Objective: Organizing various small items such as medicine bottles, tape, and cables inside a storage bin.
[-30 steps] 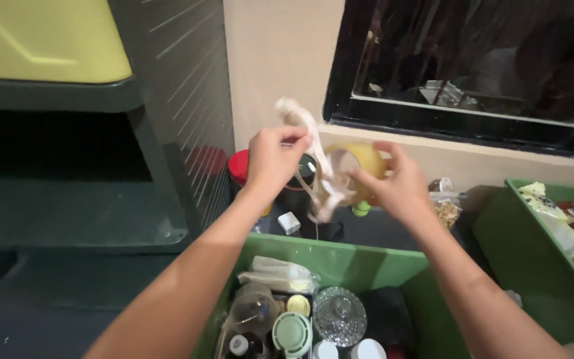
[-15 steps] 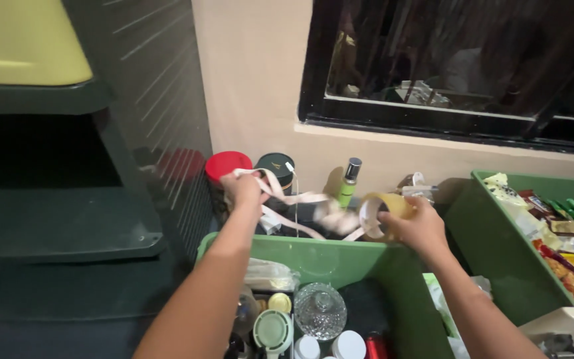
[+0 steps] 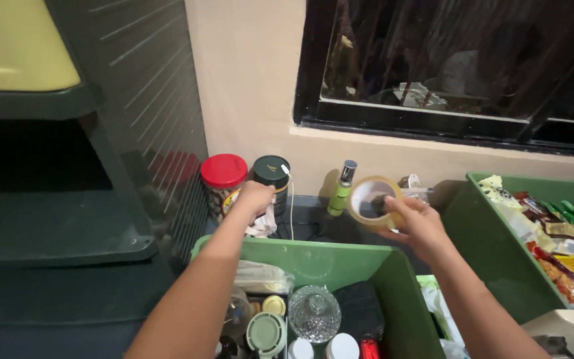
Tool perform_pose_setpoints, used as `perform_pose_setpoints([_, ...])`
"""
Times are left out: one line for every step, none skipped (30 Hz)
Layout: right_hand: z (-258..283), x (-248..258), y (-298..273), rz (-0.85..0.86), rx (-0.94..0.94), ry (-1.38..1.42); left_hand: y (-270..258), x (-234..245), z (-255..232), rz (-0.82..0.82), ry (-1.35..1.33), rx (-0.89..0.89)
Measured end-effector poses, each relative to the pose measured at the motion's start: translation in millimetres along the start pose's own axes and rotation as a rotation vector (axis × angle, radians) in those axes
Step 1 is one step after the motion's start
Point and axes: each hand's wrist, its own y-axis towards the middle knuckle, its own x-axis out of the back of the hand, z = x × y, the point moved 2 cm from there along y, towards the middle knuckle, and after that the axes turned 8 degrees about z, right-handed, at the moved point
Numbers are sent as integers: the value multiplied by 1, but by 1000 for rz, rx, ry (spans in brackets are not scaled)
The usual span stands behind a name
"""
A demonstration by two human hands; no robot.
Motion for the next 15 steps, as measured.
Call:
perform_pose_setpoints([4, -7, -1, 2, 0, 1, -14, -2, -12, -2, 0, 0])
perform_pose_setpoints([8, -15, -2, 69, -30, 43, -29, -4, -23, -20, 129, 1])
perform_pose_setpoints([11, -23, -3, 137, -61, 85, -43, -7, -35, -37, 257, 2])
perform_pose_setpoints([14, -32, -5, 139, -61, 84, -53, -7, -44, -40, 256, 3])
perform_pose_setpoints([17, -40, -7, 126, -71, 107, -63, -10, -52, 96, 123, 63])
perform_pose_setpoints([20, -49, -10, 115, -81, 132, -73, -12, -61, 228, -10, 122])
perform_pose_setpoints([25, -57, -15, 118, -80, 132, -91, -14, -74, 224, -10, 122])
perform_pose_setpoints([30, -65, -21, 139, -99, 147, -110, -19, -87, 347, -2, 127])
perform_pose_setpoints([34, -73, -27, 159, -119, 162, -129, -24, -100, 469, 6, 131])
perform_pose_setpoints([37, -78, -31, 163, -119, 162, -145, -23, -109, 465, 5, 131])
perform_pose_setpoints([40, -85, -35, 216, -123, 173, -160, -22, -118, 453, 93, 97])
perform_pose_setpoints([42, -92, -41, 271, -131, 184, -177, -21, -126, 440, 178, 67])
perform_pose_setpoints([45, -99, -48, 277, -135, 182, -184, -15, -127, 435, 175, 71])
perform_pose_setpoints([48, -106, -56, 311, -135, 182, -191, -9, -128, 420, 198, 1])
perform_pose_setpoints([51, -114, -64, 346, -135, 181, -198, -3, -130, 403, 220, -69])
